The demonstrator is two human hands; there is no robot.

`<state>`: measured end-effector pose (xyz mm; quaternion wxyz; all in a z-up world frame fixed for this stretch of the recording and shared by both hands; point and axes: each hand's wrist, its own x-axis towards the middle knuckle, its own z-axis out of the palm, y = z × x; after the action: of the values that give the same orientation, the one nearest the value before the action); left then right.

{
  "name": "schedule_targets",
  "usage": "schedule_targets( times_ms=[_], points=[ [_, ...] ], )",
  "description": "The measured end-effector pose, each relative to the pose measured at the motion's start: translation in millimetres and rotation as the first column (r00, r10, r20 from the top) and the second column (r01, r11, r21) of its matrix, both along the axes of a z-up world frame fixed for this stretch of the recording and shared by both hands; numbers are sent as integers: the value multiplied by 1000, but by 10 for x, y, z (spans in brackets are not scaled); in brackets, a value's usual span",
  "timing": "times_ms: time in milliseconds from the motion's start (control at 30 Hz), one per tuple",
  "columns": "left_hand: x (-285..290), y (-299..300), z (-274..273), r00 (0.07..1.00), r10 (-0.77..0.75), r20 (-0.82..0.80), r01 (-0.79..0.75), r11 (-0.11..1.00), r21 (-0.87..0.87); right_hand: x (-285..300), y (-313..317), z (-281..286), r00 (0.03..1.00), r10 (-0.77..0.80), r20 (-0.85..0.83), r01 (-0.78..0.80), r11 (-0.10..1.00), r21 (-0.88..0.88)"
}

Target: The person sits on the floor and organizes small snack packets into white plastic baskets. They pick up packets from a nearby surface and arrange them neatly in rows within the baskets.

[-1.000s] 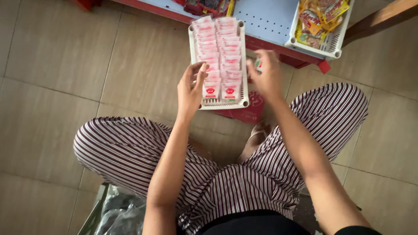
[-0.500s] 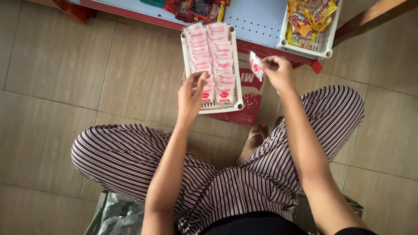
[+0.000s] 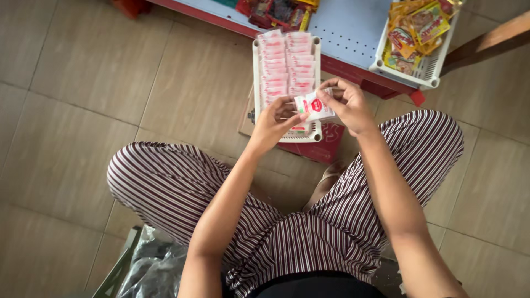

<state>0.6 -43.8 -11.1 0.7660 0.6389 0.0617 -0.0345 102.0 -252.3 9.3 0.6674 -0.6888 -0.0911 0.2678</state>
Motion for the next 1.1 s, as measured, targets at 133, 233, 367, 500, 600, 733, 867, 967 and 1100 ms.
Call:
schedule_targets(
  times_ms=[133, 233, 367, 500, 600, 733, 867, 967, 1100],
  points=[
    [-16, 45, 52, 983, 125, -136, -153, 964, -219, -18, 158, 13, 988, 19, -155, 18, 972, 233],
    [-11, 87, 69, 968, 195, -155, -240, 899, -366, -64, 207, 43, 980, 75, -185, -24, 965, 260],
    [1, 108, 17, 963, 185, -195, -248, 893, -375, -115, 307, -24, 995, 96, -17, -95, 992, 80],
    [1, 150, -28, 995, 89, -43, -94, 986, -138, -74, 313, -24, 1000, -17, 20, 15, 994, 104],
    [-28, 155, -11, 993, 109, -50, -118, 960, -254, -74, 279, 95, 994, 30, 110, -32, 999, 17],
    [-21, 142, 36, 980, 178, -87, -196, 937, -290, -155, 331, 246, 965, 199, 171, -199, 980, -18],
    [-14, 155, 70, 966, 245, -82, -258, 885, -387, -203, 390, 275, 966, 224, 130, -216, 974, -72],
    [-10, 176, 71, 972, 229, -57, -235, 914, -330, -181, 375, 250, 975, 159, 153, -155, 987, -40],
    [16, 139, 30, 996, 82, -25, -86, 959, -270, -178, 328, 226, 981, 71, 182, -72, 997, -3]
  ],
)
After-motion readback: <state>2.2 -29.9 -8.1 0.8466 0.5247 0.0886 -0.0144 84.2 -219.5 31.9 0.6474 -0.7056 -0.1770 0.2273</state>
